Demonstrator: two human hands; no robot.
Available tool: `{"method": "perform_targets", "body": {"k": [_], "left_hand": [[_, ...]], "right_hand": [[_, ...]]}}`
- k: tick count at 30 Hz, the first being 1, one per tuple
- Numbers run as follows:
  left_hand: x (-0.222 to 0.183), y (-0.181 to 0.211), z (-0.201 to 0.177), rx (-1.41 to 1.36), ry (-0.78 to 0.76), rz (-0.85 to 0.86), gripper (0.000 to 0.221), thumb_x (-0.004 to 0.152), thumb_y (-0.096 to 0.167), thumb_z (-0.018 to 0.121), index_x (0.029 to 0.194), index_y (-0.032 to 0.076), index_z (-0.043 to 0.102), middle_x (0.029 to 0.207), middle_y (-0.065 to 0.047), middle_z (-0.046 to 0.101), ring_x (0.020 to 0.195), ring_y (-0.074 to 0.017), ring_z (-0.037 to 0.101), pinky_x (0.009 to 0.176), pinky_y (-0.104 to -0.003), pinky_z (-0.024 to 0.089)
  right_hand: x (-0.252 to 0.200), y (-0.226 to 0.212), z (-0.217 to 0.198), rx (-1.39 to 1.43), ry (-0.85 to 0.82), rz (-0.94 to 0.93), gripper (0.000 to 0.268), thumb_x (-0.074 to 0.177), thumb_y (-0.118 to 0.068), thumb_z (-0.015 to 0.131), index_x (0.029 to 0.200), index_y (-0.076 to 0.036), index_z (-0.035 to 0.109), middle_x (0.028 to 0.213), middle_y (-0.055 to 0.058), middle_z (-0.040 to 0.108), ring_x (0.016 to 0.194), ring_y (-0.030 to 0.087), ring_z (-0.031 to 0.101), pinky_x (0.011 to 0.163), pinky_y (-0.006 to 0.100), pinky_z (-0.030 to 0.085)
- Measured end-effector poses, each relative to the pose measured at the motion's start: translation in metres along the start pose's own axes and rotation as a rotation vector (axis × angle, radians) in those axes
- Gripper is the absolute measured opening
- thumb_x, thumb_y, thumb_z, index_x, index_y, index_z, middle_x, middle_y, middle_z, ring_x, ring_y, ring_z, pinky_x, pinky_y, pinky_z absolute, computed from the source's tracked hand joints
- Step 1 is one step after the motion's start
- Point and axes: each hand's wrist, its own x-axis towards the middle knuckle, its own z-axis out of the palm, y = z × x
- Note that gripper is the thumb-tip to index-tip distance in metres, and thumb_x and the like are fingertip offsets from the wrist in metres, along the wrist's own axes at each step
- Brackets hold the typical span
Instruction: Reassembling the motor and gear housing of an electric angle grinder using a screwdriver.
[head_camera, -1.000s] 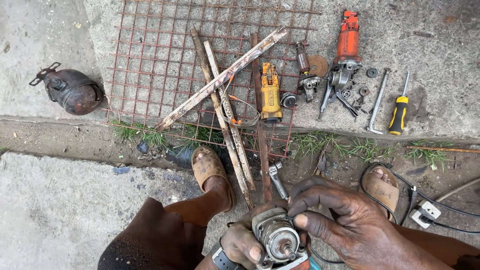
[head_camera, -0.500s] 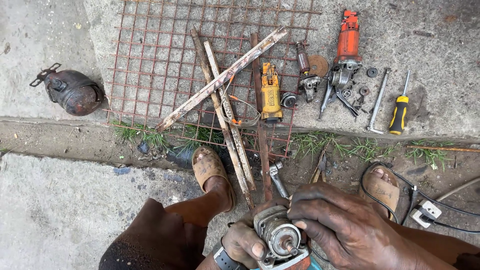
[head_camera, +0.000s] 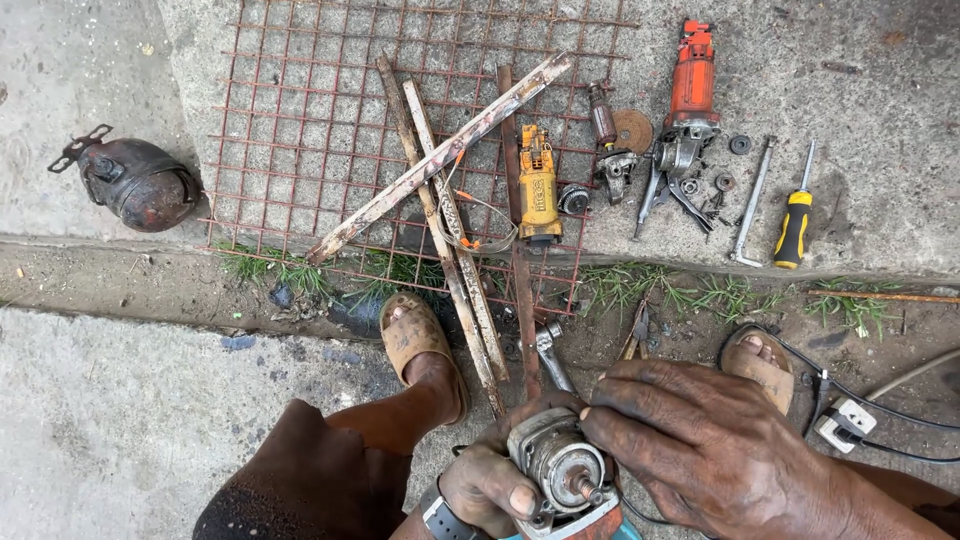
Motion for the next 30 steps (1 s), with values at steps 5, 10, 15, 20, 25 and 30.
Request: {"method": "perform_targets", "body": {"k": [5, 10, 15, 20, 25, 30], "left_hand": [[0.002, 0.007, 0.017, 0.086, -0.029, 0.016, 0.097, 0.051, -0.003, 0.082, 0.144, -0.002, 0.053, 0.130, -0.022, 0.068, 0.106, -0.0314, 0.072, 0.098, -0.044, 0.058], [-0.002, 0.010, 0.026, 0.115, -0.120, 0.042, 0.091, 0.062, -0.001, 0.085, 0.146, -0.001, 0.052, 0.120, -0.025, 0.069, 0.103, -0.0317, 0.073, 0.093, -0.042, 0.060], [-0.005, 0.015, 0.017, 0.122, -0.161, -0.006, 0.087, 0.065, -0.007, 0.081, 0.145, 0.000, 0.049, 0.125, -0.025, 0.067, 0.106, -0.0296, 0.073, 0.097, -0.040, 0.058], [-0.008, 0.017, 0.017, 0.203, -0.205, 0.063, 0.079, 0.071, 0.001, 0.082, 0.142, -0.002, 0.047, 0.121, -0.024, 0.066, 0.106, -0.0292, 0.072, 0.095, -0.037, 0.056], [-0.011, 0.023, 0.017, 0.255, -0.183, 0.079, 0.074, 0.074, 0.006, 0.083, 0.139, 0.000, 0.048, 0.117, -0.021, 0.067, 0.104, -0.0260, 0.072, 0.092, -0.037, 0.055], [-0.015, 0.025, 0.026, 0.330, -0.254, 0.138, 0.074, 0.083, 0.015, 0.089, 0.142, 0.001, 0.047, 0.130, -0.023, 0.065, 0.116, -0.0265, 0.069, 0.101, -0.038, 0.054]], "right_hand": [[0.012, -0.009, 0.007, 0.359, 0.120, 0.431, 0.021, 0.077, -0.014, 0.084, 0.092, -0.019, 0.070, 0.098, -0.004, 0.082, 0.072, 0.007, 0.084, 0.057, 0.021, 0.072], [0.009, -0.010, 0.014, 0.939, 0.202, 0.737, 0.025, 0.074, 0.007, 0.086, 0.095, -0.006, 0.078, 0.091, 0.006, 0.079, 0.078, 0.016, 0.075, 0.066, 0.033, 0.064], [-0.008, -0.003, 0.036, 1.219, 0.248, 0.882, 0.026, 0.076, 0.019, 0.084, 0.094, 0.002, 0.077, 0.095, 0.012, 0.076, 0.081, 0.020, 0.070, 0.073, 0.037, 0.060], [-0.002, -0.012, 0.042, 1.057, 0.346, 0.685, 0.019, 0.077, 0.006, 0.086, 0.086, -0.006, 0.075, 0.083, 0.005, 0.074, 0.067, 0.012, 0.063, 0.058, 0.030, 0.053], [0.005, -0.011, 0.040, 0.995, 0.271, 0.622, 0.014, 0.082, 0.000, 0.083, 0.091, -0.008, 0.075, 0.085, 0.005, 0.074, 0.069, 0.012, 0.064, 0.061, 0.030, 0.054], [0.007, 0.022, 0.019, 1.002, 0.276, 0.598, 0.013, 0.086, -0.006, 0.077, 0.098, -0.008, 0.076, 0.087, 0.009, 0.075, 0.068, 0.016, 0.068, 0.055, 0.031, 0.060]]}}
